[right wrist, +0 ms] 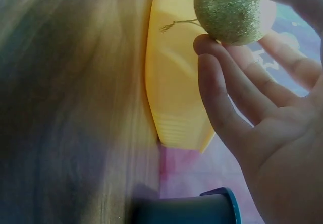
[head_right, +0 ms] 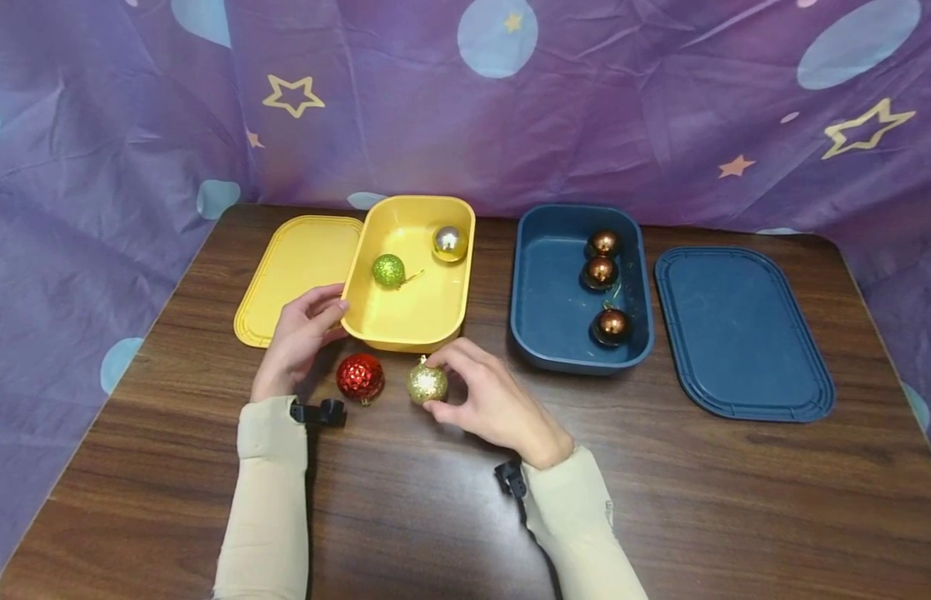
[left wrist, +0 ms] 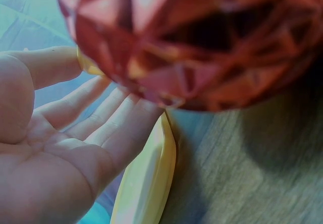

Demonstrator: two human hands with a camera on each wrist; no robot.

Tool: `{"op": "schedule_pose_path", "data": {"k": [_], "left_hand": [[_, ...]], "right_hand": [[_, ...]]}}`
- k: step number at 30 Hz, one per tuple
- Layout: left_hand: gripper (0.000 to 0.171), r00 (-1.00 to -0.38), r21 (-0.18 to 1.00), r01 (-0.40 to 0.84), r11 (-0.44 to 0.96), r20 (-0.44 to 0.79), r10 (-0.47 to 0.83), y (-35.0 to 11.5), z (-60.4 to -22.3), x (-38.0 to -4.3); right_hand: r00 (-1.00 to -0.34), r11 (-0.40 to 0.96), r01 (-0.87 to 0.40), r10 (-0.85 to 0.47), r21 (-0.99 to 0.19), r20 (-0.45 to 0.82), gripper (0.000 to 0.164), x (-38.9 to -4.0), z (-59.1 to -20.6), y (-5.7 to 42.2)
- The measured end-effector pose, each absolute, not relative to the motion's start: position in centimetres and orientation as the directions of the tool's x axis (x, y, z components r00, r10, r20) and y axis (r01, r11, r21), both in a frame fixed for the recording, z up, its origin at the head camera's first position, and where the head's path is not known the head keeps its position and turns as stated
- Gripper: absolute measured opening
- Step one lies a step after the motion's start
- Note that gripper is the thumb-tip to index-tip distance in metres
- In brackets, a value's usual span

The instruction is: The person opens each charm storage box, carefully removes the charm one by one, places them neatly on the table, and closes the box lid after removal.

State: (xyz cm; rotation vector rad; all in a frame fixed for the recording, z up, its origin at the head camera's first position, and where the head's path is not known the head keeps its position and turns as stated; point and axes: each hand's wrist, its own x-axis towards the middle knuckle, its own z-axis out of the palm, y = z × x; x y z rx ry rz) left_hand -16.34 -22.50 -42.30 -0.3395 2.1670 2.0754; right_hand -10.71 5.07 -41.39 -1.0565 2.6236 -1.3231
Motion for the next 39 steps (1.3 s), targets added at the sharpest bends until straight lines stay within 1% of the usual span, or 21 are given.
{"op": "schedule_pose_path", "data": {"k": [14, 21, 31, 39], "left_hand": [[0.044, -0.968, 0.97, -0.241, 0.034, -0.238, -0.077, -22.6, -42.4, -16.3], [0.043, -0.969, 0.97, -0.239, 0.037, -0.235, -0.078, -22.6, -42.4, -16.2], [0.042, -0.969, 0.97, -0.238, 0.042, -0.234, -0.076, -22.5, -42.3, -16.2], [0.042, -0.968, 0.969, -0.243, 0.04, -0.239, -0.077, -22.5, -42.3, -16.3]], "right_hand": [[-0.817, 0.507, -0.464, -0.562, -0.726, 0.13, 0.039, -10.7, -42.0, 4.4], [-0.821, 0.539, -0.432, -0.567, -0.723, 0.067, 0.039, -10.6, -42.2, 4.1], [-0.814, 0.556, -0.435, -0.579, -0.708, 0.046, 0.037, -10.5, -42.4, 3.8], [-0.803, 0.566, -0.455, -0.595, -0.688, 0.041, 0.041, -10.3, -42.2, 3.8]]}}
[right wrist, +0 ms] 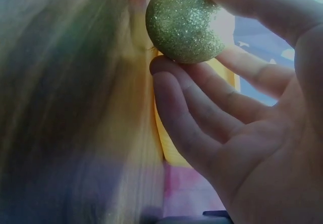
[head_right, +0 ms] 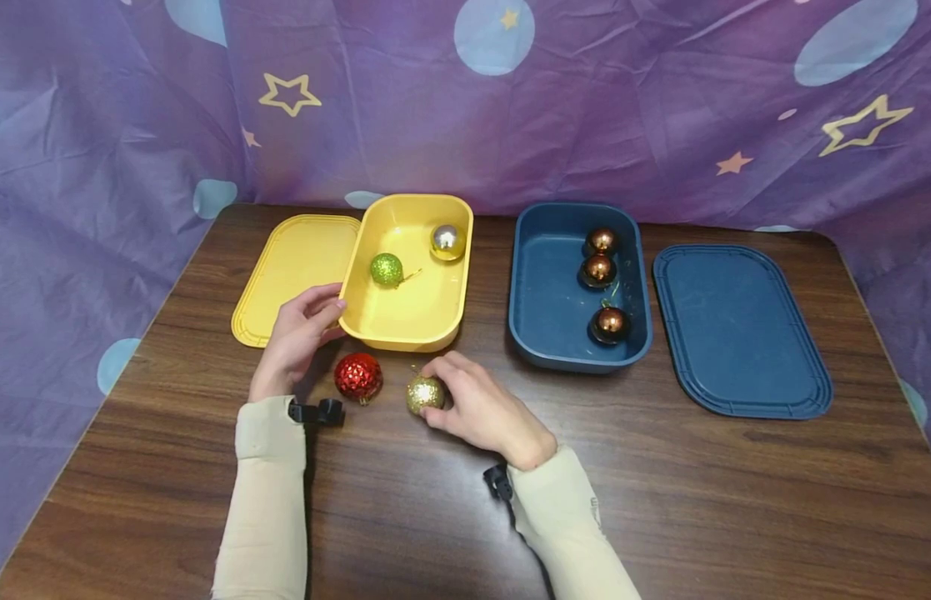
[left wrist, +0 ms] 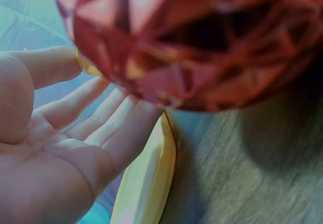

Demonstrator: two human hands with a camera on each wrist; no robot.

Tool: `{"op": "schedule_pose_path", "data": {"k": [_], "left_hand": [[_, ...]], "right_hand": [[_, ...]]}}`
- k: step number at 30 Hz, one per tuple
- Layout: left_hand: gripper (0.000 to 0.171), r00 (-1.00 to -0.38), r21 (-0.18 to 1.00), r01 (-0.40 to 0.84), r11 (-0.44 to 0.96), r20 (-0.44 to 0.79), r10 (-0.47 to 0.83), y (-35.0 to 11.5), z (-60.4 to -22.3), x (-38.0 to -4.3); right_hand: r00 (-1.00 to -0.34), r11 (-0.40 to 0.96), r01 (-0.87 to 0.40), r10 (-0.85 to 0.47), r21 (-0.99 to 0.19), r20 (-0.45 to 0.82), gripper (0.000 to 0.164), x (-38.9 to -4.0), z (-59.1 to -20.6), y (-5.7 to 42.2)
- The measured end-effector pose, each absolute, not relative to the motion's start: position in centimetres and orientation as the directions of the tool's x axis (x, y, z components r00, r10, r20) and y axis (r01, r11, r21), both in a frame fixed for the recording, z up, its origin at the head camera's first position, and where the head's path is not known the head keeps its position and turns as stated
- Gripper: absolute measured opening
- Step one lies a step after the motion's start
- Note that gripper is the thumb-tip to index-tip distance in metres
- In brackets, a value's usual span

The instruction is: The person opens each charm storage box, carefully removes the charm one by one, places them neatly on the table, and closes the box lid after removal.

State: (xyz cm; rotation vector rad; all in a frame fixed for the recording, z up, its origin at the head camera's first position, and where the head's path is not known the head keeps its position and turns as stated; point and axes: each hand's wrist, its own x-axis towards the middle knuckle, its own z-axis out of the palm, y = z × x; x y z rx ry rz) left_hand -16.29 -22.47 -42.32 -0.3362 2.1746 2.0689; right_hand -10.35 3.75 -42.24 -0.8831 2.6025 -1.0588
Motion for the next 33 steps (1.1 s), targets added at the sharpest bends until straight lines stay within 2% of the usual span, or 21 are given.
{"op": "schedule_pose_path", "data": {"k": [33], "left_hand": [[0.043, -0.968, 0.968, -0.242, 0.062, -0.237, -0.077, -22.53, -42.43, -16.38]], "right_hand": [[-0.822, 0.598, -0.455, -0.566, -0.66, 0.054, 0.039, -10.34, -42.35, 3.46]]}}
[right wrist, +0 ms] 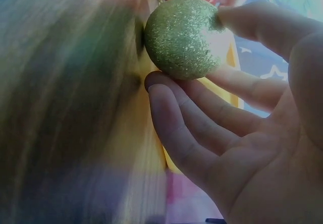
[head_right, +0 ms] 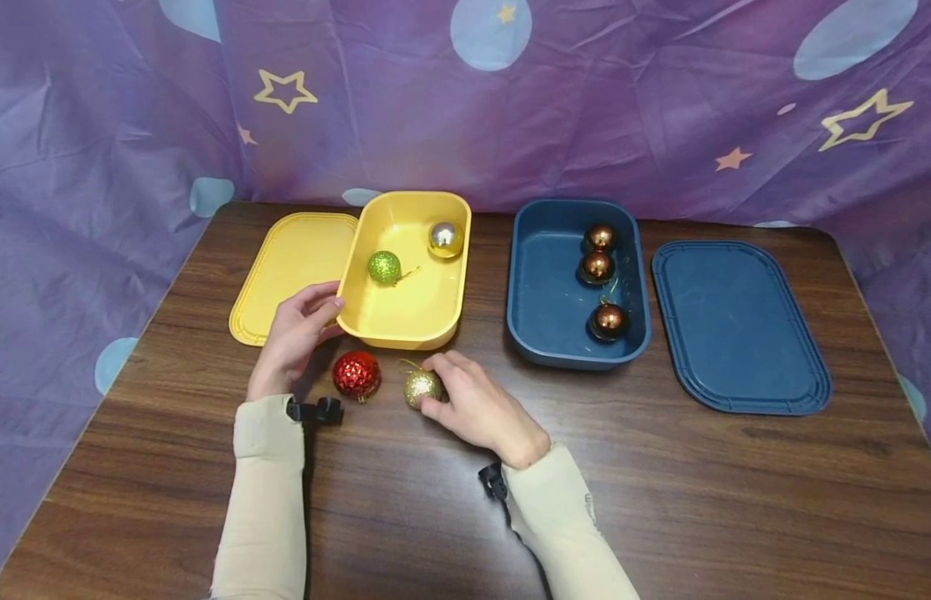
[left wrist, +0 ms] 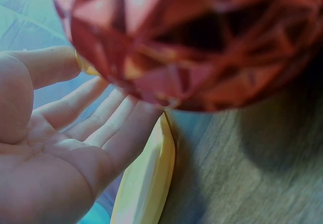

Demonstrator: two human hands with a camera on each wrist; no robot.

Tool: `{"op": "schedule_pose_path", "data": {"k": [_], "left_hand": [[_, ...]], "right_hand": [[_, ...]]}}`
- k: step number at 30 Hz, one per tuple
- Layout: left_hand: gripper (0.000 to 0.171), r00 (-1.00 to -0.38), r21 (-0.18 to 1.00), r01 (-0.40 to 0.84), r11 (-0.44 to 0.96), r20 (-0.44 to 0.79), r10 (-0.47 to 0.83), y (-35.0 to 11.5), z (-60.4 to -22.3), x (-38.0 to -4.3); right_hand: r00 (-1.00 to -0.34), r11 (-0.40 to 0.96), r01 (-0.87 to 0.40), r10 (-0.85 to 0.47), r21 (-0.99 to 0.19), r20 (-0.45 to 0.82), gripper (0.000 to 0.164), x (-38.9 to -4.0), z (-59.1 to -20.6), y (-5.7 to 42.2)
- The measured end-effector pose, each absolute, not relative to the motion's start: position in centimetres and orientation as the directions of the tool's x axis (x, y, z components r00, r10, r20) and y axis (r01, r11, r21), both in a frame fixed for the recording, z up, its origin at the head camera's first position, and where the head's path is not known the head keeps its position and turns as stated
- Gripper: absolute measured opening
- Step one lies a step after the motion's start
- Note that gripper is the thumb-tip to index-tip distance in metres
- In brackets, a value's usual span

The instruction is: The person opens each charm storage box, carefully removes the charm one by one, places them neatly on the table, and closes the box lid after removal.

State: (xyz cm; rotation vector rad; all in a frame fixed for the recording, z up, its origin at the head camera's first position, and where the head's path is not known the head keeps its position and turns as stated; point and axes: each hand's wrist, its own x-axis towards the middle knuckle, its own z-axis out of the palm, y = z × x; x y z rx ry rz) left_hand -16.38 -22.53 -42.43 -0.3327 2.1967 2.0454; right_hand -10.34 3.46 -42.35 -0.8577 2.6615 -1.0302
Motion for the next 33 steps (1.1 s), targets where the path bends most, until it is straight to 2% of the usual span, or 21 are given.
{"op": "schedule_pose_path", "data": {"k": [11, 33], "left_hand": [[0.044, -0.971, 0.971, -0.232, 0.056, -0.228, -0.073, -22.48, -42.43, -16.36], [0.042, -0.97, 0.97, -0.237, 0.062, -0.231, -0.078, -22.42, -42.3, -16.27]], "right_hand": [[-0.822, 0.595, -0.469, -0.564, -0.653, 0.076, 0.038, -10.35, -42.38, 3.43], [-0.837, 0.612, -0.436, -0.545, -0.66, 0.047, 0.048, -10.45, -42.52, 3.41]]}}
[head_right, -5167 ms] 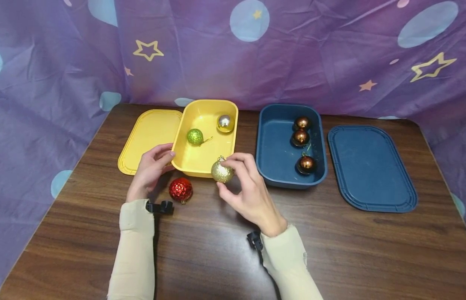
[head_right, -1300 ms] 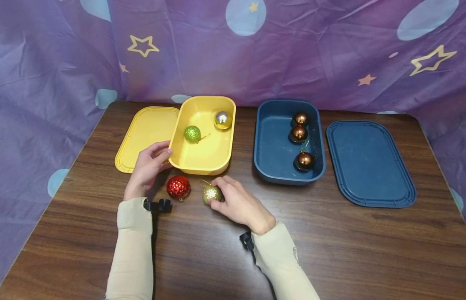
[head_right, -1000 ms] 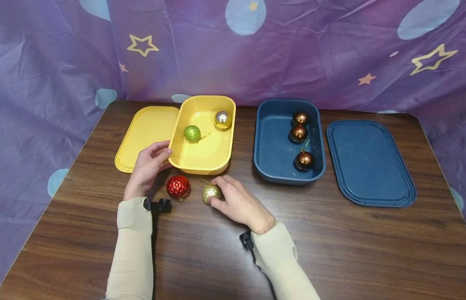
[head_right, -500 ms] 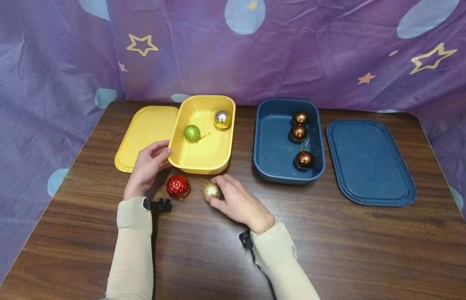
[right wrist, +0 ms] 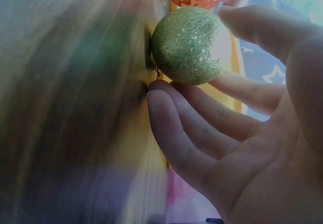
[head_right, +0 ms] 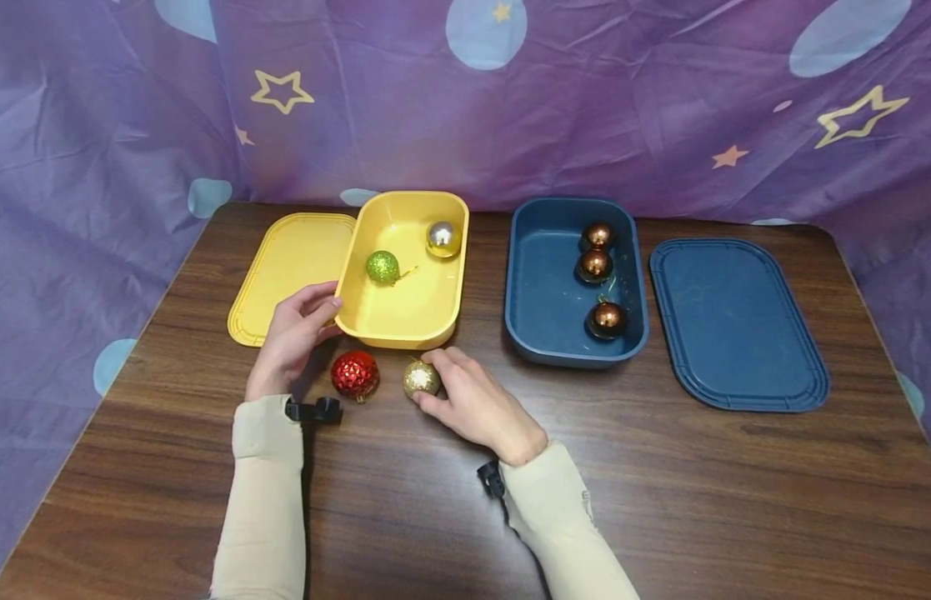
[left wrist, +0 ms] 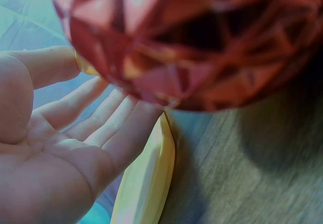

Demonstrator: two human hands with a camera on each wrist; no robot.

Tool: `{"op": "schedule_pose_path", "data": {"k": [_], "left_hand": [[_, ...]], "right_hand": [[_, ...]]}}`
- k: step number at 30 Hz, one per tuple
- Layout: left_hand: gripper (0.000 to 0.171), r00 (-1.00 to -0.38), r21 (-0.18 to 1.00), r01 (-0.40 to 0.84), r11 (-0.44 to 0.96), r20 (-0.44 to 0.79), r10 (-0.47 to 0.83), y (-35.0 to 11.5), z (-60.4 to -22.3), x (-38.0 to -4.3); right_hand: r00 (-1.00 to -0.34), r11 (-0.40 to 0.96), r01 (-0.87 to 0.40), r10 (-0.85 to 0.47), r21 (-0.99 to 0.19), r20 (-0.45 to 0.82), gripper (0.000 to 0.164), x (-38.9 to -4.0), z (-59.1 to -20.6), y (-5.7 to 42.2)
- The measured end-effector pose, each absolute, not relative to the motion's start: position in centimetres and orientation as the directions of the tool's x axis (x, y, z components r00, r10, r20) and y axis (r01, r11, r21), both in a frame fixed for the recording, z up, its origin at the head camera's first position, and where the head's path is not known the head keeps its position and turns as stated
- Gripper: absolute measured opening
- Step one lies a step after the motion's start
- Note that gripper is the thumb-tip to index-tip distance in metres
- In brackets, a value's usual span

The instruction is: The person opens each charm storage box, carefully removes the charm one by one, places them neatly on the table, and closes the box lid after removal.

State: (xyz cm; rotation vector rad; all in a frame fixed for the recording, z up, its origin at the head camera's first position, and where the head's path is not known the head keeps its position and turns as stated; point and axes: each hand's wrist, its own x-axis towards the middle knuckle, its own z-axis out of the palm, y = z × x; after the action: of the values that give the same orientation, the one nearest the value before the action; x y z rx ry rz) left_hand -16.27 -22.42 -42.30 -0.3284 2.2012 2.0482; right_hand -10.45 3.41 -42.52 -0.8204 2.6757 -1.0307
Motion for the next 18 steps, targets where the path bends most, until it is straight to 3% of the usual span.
{"op": "schedule_pose_path", "data": {"k": [18], "left_hand": [[0.041, -0.969, 0.968, -0.241, 0.072, -0.236, -0.075, -22.38, -42.18, -16.18]], "right_hand": [[-0.849, 0.637, -0.42, -0.527, -0.646, 0.032, 0.049, -10.49, -42.68, 3.36]]}}
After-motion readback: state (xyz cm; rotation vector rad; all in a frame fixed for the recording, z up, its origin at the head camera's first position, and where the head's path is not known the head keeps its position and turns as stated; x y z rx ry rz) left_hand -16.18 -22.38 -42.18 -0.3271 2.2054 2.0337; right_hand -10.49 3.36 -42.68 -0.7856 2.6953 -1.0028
